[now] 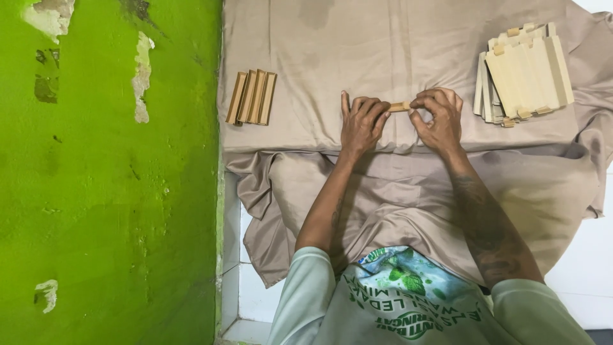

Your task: The person assembles small wooden frames by hand on a cloth-covered surface. They pick up flat wooden pieces, interlock them, and place the completed frames into a growing stack on the left side of the workspace.

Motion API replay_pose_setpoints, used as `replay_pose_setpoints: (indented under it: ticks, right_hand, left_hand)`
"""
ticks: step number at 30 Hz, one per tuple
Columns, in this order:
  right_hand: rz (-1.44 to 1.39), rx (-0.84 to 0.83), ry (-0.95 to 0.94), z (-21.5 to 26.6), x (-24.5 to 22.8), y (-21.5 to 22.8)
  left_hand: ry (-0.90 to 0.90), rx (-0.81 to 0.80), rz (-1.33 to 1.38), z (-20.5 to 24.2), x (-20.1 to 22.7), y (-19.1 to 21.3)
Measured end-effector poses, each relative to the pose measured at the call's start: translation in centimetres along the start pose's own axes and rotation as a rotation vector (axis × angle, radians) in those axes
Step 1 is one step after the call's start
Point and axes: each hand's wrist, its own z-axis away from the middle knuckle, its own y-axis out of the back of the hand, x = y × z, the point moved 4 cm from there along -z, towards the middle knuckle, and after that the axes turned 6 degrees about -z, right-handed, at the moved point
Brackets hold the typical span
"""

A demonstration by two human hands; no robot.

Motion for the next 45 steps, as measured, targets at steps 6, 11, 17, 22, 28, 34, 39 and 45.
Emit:
replay_pose_setpoints:
  ticks: [6,11,17,22,28,34,39,45]
  right_hand:
    - [-0.052,0.008,-0.071,-0.3,0.2,-0.1]
    - [-0.055,0.007,-0.175,-1.1,1.8,-0.9]
    - [0.134,-0.124,-0.469,-4.1,0.9,-1.9]
    - [0.237,-0.189,-0.547,-4.2,2.1,-3.2]
    - [0.092,-0.256,-0.293,-2.3,2.1,-2.1]
    - [-0.044,-0.328,-0.085,0.6,5.7,-2.3]
    - [0.011,-0.356,-0.05,0.6,5.1,-2.7]
    - [-0.155,0.058,-0.048,0.7,5.9,-1.2]
  left_hand:
    - [0.003,-0.003,0.055,0.3,-1.0,-1.8]
    - [0.001,-0.021,0.057,0.5,-1.3,-2.2]
    - [-0.002,-0.029,0.064,0.6,-1.4,-2.1]
    - [0.015,-0.019,0.059,0.8,-1.6,-2.6]
    - [0.019,0.07,-0.09,0.6,-0.9,-1.3]
    - [0.209,0.084,-0.094,1.0,-2.8,-3.2]
    - [0.083,0.012,-0.014,0.1,-0.5,-0.3]
    - [0.192,0.095,-0.104,1.1,-2.2,-2.1]
